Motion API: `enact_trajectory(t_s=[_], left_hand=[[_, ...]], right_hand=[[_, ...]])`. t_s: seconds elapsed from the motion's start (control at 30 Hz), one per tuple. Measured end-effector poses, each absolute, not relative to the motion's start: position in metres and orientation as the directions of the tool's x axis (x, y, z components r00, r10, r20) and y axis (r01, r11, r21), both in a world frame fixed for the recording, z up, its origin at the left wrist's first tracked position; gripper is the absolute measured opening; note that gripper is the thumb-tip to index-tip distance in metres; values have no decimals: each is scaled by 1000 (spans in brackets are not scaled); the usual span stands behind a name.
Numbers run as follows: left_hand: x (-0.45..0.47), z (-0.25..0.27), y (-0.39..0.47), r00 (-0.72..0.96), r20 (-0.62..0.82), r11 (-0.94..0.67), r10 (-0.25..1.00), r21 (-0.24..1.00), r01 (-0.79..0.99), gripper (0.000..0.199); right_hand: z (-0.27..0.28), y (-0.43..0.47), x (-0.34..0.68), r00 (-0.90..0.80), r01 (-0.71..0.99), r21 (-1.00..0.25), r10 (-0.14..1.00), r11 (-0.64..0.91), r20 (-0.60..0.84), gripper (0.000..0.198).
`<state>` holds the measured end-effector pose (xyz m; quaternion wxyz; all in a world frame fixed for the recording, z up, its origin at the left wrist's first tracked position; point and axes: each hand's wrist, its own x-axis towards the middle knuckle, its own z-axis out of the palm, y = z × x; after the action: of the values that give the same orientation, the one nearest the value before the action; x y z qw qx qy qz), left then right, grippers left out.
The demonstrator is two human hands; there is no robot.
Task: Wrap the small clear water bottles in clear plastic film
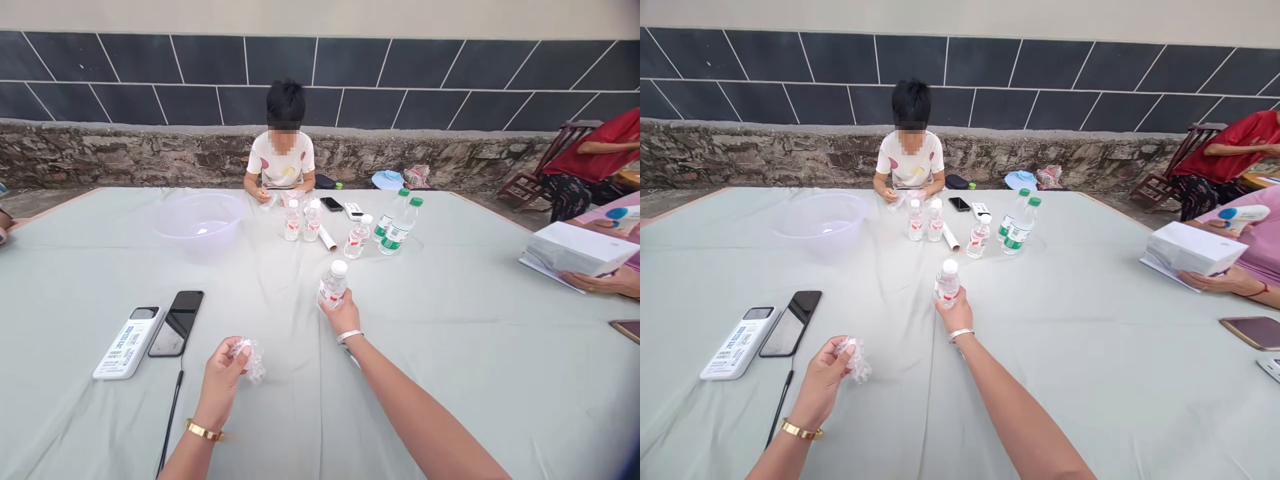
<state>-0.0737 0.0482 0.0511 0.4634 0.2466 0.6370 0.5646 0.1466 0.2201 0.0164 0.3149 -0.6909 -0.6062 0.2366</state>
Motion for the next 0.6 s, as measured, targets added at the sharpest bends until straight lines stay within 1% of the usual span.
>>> enact_trajectory(t_s=[0.1,0.2,0.27,0.33,0.4,0.53,0.6], left_hand=[[-79,47,57,-430,-310,232,848,946,-226,44],[-92,47,71,-403,-314,207,860,935,-287,41],[-104,50,83,-385,-325,223,864,932,-286,38],[-116,54,99,-395,-320,243,861,941,-234,38],[-128,58,118,-442,-286,235,850,957,-168,39],[-150,66,167,-560,-194,186,806,980,-72,42],[-164,74,197,-618,-110,145,779,989,7,39]], right_hand=[[13,274,136,212,664,-743,974,-88,74,52],[10,325,127,261,636,-766,960,-90,104,49],[7,353,121,285,616,-785,948,-72,138,47],[3,373,118,335,591,-803,928,-73,161,48],[-1,387,115,385,569,-818,907,-89,170,50],[-9,399,115,434,545,-832,885,-107,171,60],[-11,399,116,457,528,-843,872,-107,176,64]])
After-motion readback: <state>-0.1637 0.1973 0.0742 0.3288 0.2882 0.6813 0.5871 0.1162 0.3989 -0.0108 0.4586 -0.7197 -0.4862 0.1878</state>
